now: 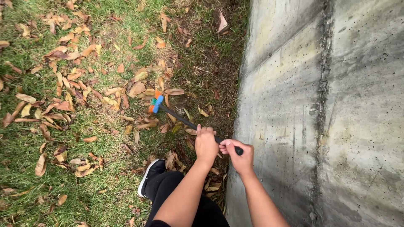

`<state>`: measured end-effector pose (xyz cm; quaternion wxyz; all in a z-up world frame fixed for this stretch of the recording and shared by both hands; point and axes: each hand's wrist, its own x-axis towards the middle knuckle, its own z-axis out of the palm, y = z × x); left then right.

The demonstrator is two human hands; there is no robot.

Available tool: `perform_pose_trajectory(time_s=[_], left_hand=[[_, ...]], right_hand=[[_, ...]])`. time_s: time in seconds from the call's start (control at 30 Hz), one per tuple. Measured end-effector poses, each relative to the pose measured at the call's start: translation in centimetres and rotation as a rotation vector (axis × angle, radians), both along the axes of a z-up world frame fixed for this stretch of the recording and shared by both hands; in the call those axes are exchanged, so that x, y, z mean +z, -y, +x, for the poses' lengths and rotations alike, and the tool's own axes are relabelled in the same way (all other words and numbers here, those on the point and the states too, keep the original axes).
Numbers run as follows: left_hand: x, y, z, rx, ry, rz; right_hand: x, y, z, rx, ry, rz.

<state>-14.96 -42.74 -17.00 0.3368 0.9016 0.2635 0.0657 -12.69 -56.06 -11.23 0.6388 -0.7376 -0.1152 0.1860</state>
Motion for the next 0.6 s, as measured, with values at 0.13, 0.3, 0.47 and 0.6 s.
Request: perform_pose_trajectory(time_s=[0.13, 0.3, 0.47, 0.6], left_hand=[[5.7, 1.3, 0.9, 0.021, 0.015, -0.012], [-1.4, 4.5, -0.1, 0.067, -0.067, -0.430], [-3.1, 2.2, -3.3, 0.136, -0.162, -0.430], [0.8, -0.7, -1.5, 0.096, -0.062, -0.069]], right_hand=[[5.0, 0.8, 2.0, -0.048, -0.050, -0.027], [7.1, -1.2, 2.4, 0.158, 0.313, -0.639], [-0.4, -0.6, -1.2, 0.165, 0.237, -0.395], [1.1, -1.3, 0.2, 0.043, -0.054, -0.023]])
